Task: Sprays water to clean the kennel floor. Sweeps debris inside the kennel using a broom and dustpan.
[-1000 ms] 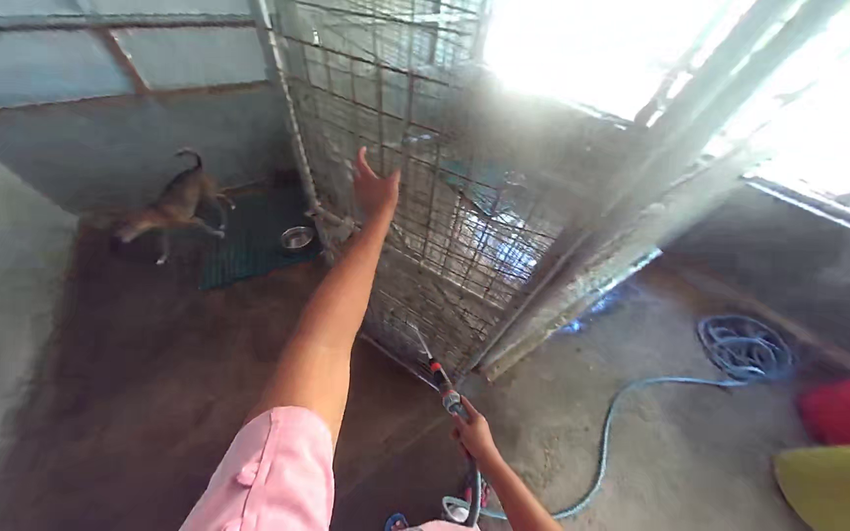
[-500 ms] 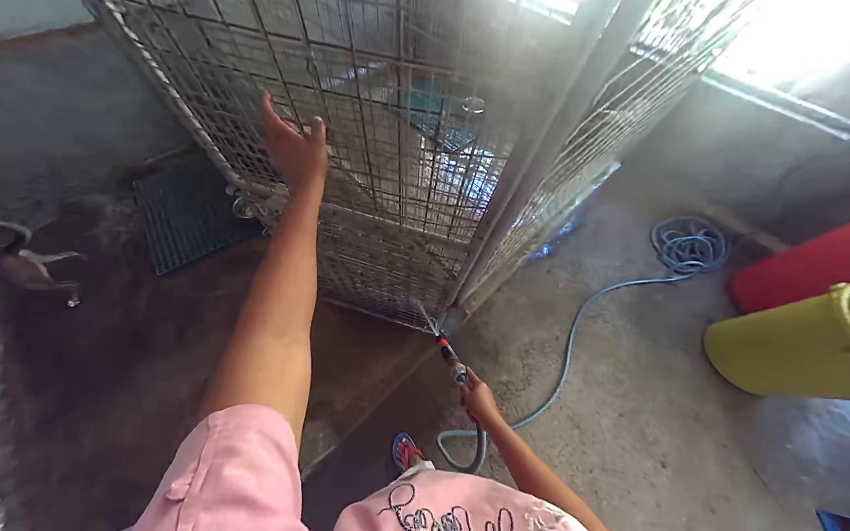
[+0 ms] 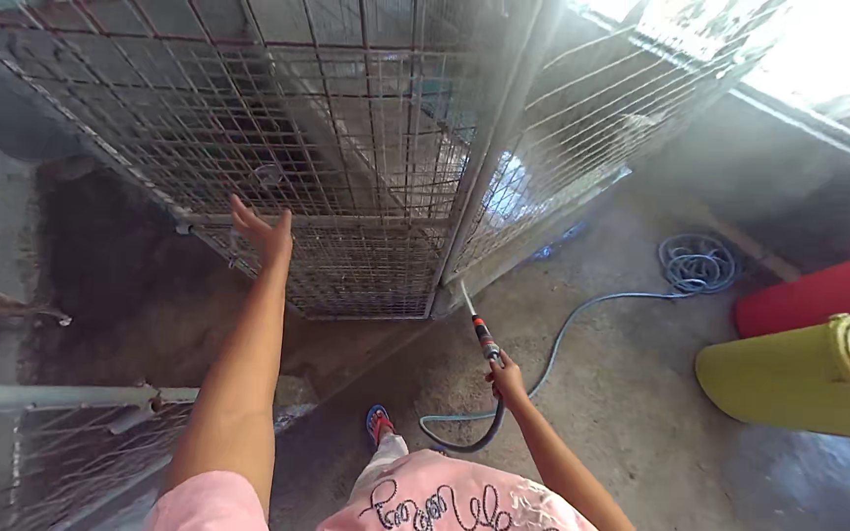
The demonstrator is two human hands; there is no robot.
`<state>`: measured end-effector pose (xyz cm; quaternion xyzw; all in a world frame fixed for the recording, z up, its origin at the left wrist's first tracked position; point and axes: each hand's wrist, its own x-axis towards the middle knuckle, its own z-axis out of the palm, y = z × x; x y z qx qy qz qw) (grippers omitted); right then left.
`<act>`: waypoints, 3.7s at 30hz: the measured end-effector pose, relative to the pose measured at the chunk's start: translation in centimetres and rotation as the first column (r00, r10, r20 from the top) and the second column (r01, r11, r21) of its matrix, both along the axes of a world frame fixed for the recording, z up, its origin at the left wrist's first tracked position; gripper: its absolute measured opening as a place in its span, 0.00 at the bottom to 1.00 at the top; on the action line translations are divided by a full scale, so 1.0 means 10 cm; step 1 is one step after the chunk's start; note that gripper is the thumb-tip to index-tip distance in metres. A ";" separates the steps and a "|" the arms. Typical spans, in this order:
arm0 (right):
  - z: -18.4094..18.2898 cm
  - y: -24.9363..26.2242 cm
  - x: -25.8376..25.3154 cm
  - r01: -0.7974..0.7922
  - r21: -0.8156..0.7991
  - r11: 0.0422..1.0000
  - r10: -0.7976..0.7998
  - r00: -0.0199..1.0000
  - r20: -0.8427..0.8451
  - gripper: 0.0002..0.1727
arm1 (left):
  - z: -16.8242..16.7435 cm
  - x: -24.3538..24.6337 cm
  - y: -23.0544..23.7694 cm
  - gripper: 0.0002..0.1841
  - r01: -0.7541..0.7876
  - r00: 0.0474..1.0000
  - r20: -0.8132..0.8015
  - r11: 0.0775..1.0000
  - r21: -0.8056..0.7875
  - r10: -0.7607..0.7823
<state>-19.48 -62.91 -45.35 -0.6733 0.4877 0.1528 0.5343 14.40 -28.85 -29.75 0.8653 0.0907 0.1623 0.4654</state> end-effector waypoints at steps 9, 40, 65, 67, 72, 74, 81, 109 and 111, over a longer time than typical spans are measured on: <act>0.04 -0.47 -0.43 -0.019 0.036 0.999 0.017 0.998 0.053 0.31 | -0.50 -0.84 -0.03 0.57 0.164 0.955 -0.264 0.983 0.082 -0.137; 0.25 0.52 -0.94 0.141 0.021 0.990 -0.142 0.963 0.230 0.31 | -1.02 -2.27 1.07 0.28 -0.131 0.906 -0.424 0.946 -0.296 -0.007; 0.46 1.87 -1.09 0.019 0.049 0.999 -0.034 0.940 0.341 0.31 | -0.81 -2.50 1.44 0.27 0.054 0.868 -0.491 0.996 -0.065 -0.079; 0.38 1.85 -0.96 -0.008 0.035 0.999 -0.004 0.941 0.338 0.31 | -0.65 -2.46 1.48 0.27 0.048 0.823 -0.549 0.980 -0.193 -0.149; 0.32 1.97 -0.63 -0.140 0.022 0.990 0.130 0.956 0.263 0.30 | -0.55 -2.40 1.55 0.20 -0.099 0.793 -0.547 0.829 -0.550 -0.268; 0.36 2.02 -0.59 -0.175 0.024 0.984 0.164 0.953 0.255 0.30 | -0.63 -2.41 1.53 0.23 -0.060 0.789 -0.565 0.885 -0.462 -0.242; 0.26 2.00 -0.51 -0.208 0.038 0.977 0.192 0.949 0.251 0.31 | -0.77 -2.38 1.57 0.27 0.171 0.791 -0.563 0.970 -0.173 -0.240; 0.52 2.11 -0.54 -0.211 0.393 0.895 0.094 0.951 0.295 0.33 | -1.58 -3.42 1.36 0.37 0.107 0.653 -0.693 0.942 -0.317 -0.307; 0.57 2.27 -0.55 -0.224 0.449 0.865 0.091 0.950 0.299 0.33 | -1.48 -4.01 0.95 0.33 0.243 0.470 -0.668 0.812 -0.531 -0.577</act>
